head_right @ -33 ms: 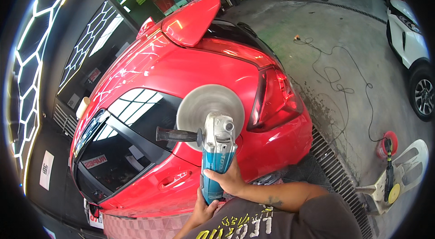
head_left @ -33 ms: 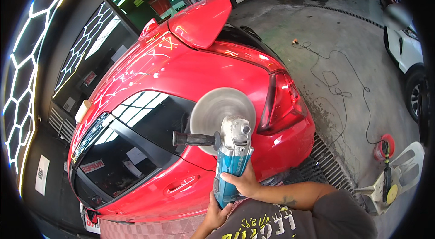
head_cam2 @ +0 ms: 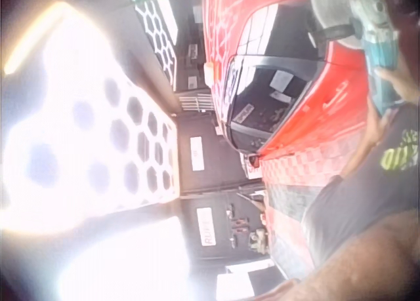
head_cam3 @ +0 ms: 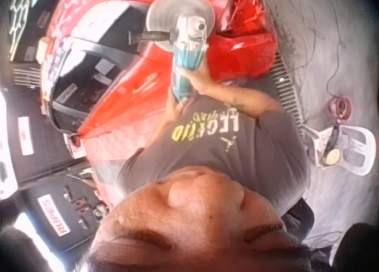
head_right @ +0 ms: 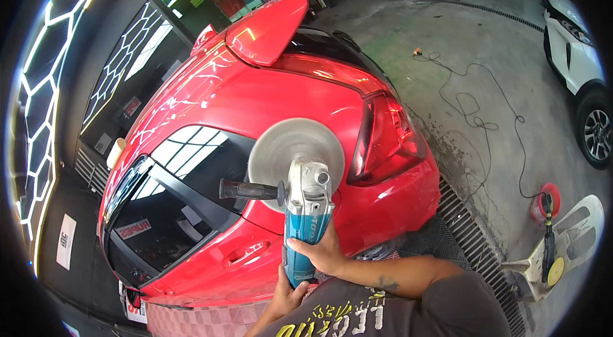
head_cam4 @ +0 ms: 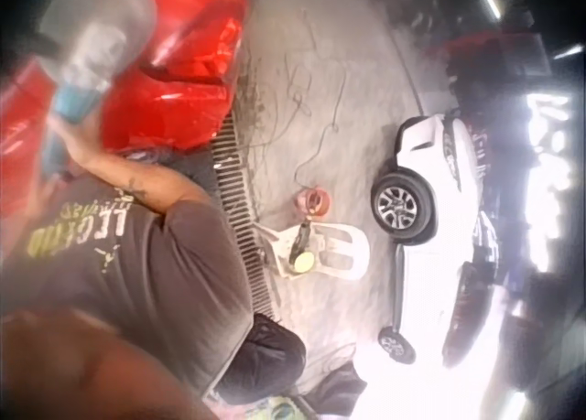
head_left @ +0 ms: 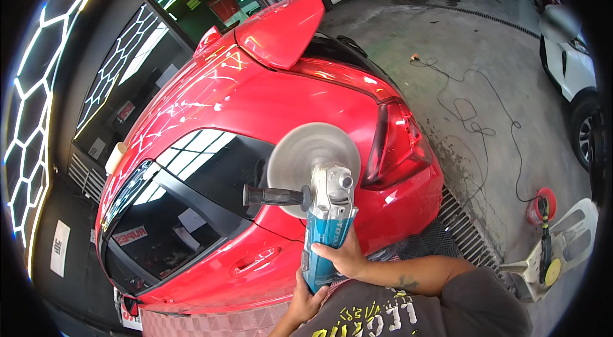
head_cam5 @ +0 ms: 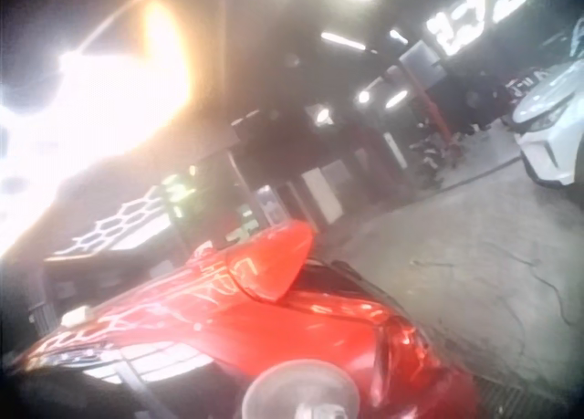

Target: The person uses a rotary polisher to buff the rear quarter panel and trunk of a red car. They periodically stop to apply a white compound from a small bottle and wipe the surface with a cloth before resuming polishing.

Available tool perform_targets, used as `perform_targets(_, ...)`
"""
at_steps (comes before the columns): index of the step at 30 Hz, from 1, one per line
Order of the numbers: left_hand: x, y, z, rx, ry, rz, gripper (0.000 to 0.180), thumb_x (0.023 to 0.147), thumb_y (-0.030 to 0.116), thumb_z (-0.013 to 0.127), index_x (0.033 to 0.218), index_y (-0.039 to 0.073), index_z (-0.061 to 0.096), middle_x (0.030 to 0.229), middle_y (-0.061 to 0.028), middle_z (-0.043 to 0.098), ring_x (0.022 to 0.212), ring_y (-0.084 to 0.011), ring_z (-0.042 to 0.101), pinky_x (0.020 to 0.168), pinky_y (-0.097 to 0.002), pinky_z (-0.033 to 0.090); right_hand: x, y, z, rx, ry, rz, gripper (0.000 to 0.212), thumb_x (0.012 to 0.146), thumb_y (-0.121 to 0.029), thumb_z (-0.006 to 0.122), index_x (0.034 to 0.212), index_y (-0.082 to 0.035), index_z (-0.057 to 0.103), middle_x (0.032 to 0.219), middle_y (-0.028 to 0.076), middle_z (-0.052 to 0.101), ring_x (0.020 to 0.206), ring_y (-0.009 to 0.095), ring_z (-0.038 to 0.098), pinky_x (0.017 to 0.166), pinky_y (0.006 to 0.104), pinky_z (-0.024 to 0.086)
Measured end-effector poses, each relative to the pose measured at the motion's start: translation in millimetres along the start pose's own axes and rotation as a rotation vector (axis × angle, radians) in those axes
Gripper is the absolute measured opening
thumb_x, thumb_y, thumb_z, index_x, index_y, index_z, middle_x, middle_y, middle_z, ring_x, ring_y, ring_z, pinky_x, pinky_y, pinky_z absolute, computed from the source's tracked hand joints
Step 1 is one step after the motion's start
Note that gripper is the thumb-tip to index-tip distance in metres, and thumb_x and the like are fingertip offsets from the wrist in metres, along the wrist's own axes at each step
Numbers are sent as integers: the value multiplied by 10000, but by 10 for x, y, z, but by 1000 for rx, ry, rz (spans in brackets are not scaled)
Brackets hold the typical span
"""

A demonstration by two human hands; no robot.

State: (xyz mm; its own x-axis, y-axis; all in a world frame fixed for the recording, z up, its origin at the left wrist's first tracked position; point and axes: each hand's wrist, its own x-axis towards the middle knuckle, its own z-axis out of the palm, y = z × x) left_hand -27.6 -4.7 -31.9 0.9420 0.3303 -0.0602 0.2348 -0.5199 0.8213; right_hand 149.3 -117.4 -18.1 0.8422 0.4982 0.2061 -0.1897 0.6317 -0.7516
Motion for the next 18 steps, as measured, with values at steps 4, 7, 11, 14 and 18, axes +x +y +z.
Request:
perform_targets(4,115,91,92,-19,-29,-17,832,975,203,752,1561,-27,208,1344,-294,618,1255,-360,643,1066,-467,499,59,-16,-170,-25,7,-32,704,877,-113,827,1440,-44,409,1258,104,645,1143,198,659,1020,401,537)
perform_targets(7,204,197,223,-74,-18,-47,822,981,217,754,1553,-29,217,1344,-301,616,1249,-363,645,1061,-472,498,112,-175,-302,23,5,-1,684,878,-126,823,1428,-48,423,1240,99,649,1138,197,656,1020,403,534)
perform_targets(11,390,431,336,23,-42,-15,817,985,218,751,1550,-30,214,1327,-296,619,1225,-366,653,1037,-470,507,232,-361,-483,37,68,-31,690,858,-124,838,1403,-42,423,1199,105,671,1074,195,685,976,397,561)
perform_targets(14,557,679,512,-23,-7,-5,811,985,221,758,1539,-41,227,1309,-290,615,1224,-356,646,1028,-463,505,411,-559,-647,98,73,-20,666,858,-109,833,1396,-50,445,1200,93,670,1068,186,682,970,385,559)
perform_targets(18,798,1037,603,2,35,35,716,997,145,726,1517,-24,264,1212,-183,629,967,-202,665,821,-367,581,659,-791,-777,167,63,-28,624,890,-104,804,1397,-54,445,1172,71,645,1050,159,662,940,367,559)
